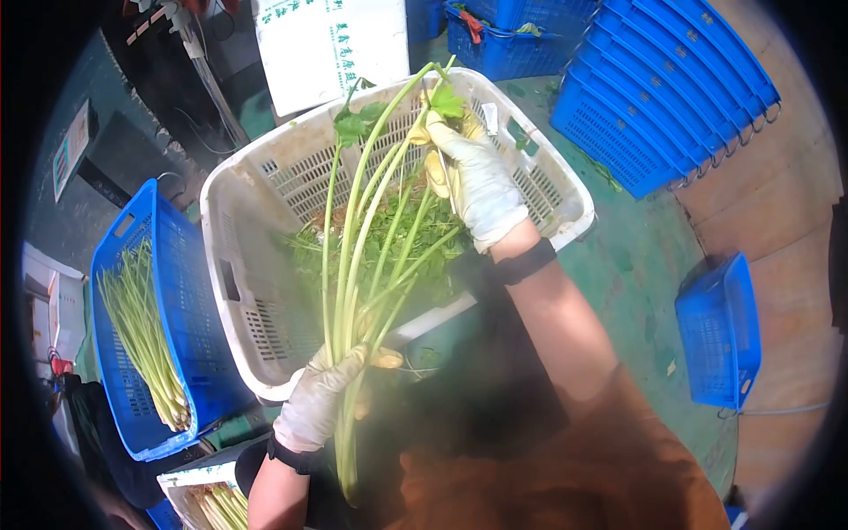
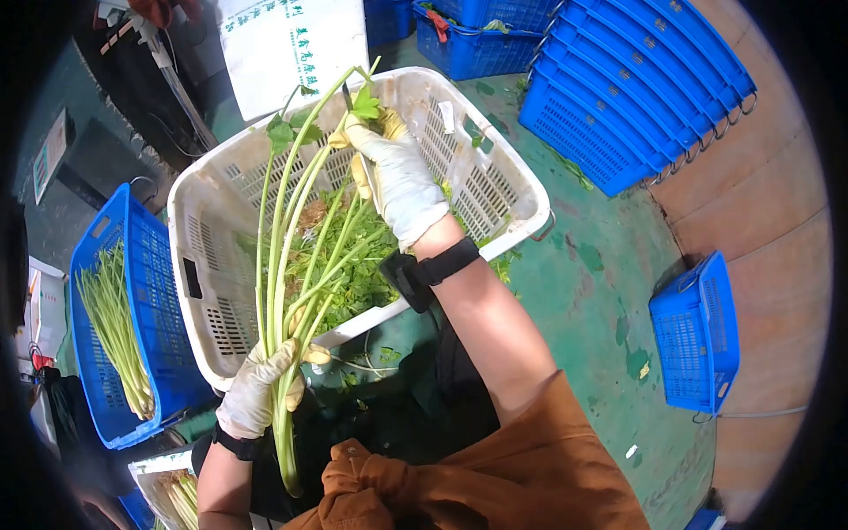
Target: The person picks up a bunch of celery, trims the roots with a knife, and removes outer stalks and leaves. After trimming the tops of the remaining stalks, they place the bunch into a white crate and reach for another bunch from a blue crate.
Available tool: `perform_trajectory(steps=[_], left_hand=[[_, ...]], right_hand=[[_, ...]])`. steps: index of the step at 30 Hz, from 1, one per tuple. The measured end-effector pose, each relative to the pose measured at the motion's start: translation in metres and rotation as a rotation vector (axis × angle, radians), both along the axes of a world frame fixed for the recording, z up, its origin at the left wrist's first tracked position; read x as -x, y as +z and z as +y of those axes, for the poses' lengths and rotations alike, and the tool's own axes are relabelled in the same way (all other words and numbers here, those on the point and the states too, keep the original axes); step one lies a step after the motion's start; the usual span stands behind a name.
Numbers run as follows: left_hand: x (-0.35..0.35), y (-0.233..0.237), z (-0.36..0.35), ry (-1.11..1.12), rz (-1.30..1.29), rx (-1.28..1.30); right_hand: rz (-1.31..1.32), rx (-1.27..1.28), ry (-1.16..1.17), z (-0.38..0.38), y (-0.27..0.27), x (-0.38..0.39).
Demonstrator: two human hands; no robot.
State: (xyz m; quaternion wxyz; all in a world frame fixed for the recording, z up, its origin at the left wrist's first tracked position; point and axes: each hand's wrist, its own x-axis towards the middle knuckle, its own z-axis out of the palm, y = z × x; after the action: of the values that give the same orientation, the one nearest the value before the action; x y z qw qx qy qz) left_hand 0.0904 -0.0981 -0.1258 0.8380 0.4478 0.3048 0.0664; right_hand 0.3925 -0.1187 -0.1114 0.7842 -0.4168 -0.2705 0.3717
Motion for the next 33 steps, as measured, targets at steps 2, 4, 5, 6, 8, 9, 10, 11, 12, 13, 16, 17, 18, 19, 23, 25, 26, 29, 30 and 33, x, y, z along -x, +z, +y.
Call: perform_trajectory(steps=[2, 4, 5, 6, 8, 9, 10, 11, 12, 13, 16, 17, 18, 19, 23, 25, 26, 29, 30, 33], left_hand=[[0.0, 0.0, 0.0, 0.005, 0.032, -0.037], [0.001, 0.003, 0.003, -0.015, 0.05, -0.067], [0.001, 0.004, 0.004, -0.035, 0.069, -0.096], [0.001, 0.004, 0.004, -0.029, 0.068, -0.097], [0.0, 0.004, 0.002, 0.045, 0.037, -0.064], [0.001, 0.002, 0.002, 0.054, 0.031, -0.063], [0.001, 0.001, 0.003, 0.051, 0.047, -0.056], [0.001, -0.001, 0.003, 0.048, 0.064, -0.049], [-0.001, -0.002, 0.001, 0.054, 0.058, -0.046], [-0.003, -0.003, -0.001, 0.044, 0.109, -0.104], [-0.01, -0.004, -0.006, 0.034, 0.178, -0.186], [-0.012, -0.003, -0.007, 0.032, 0.198, -0.218], [-0.014, -0.004, -0.009, 0.048, 0.165, -0.249], [-0.014, -0.007, -0.01, 0.045, 0.166, -0.255], [-0.012, -0.02, -0.012, 0.045, 0.135, -0.308], [-0.013, -0.016, -0.014, 0.044, 0.147, -0.31], [-0.013, -0.016, -0.015, 0.044, 0.149, -0.309], [-0.012, -0.016, -0.014, 0.06, 0.159, -0.286], [-0.012, -0.017, -0.014, 0.055, 0.167, -0.284], [-0.012, -0.012, -0.014, 0.042, 0.171, -0.285]], right_hand=[[-0.117, 0.077, -0.046, 0.004, -0.003, -0.005], [-0.668, 0.079, -0.368, 0.014, -0.018, -0.014], [-0.669, 0.077, -0.366, 0.011, -0.015, -0.017], [-0.747, 0.2, -0.486, 0.003, -0.007, -0.023], [-0.715, 0.122, -0.684, -0.001, -0.002, -0.041], [-0.384, 0.127, -0.469, -0.02, 0.025, -0.026], [-0.313, 0.028, -0.343, -0.023, 0.027, -0.023], [-0.24, -0.068, -0.216, -0.025, 0.028, -0.02], [-0.245, -0.066, -0.21, -0.028, 0.037, -0.008], [-0.214, 0.023, -0.033, -0.032, 0.046, 0.006], [-0.149, 0.123, 0.264, -0.026, 0.049, 0.027], [-0.116, 0.125, 0.383, -0.021, 0.048, 0.033], [-0.05, 0.148, 0.309, -0.016, 0.052, 0.042], [-0.05, 0.142, 0.306, -0.013, 0.048, 0.043], [0.296, 0.042, 0.607, -0.003, 0.014, 0.024], [0.511, -0.092, 0.524, 0.003, 0.008, 0.028], [0.52, -0.144, 0.511, 0.003, 0.007, 0.029], [0.401, -0.109, 0.331, 0.005, 0.007, 0.035], [0.317, -0.037, 0.254, 0.004, 0.009, 0.038], [-0.254, 0.292, -0.013, -0.001, 0.02, 0.035]])
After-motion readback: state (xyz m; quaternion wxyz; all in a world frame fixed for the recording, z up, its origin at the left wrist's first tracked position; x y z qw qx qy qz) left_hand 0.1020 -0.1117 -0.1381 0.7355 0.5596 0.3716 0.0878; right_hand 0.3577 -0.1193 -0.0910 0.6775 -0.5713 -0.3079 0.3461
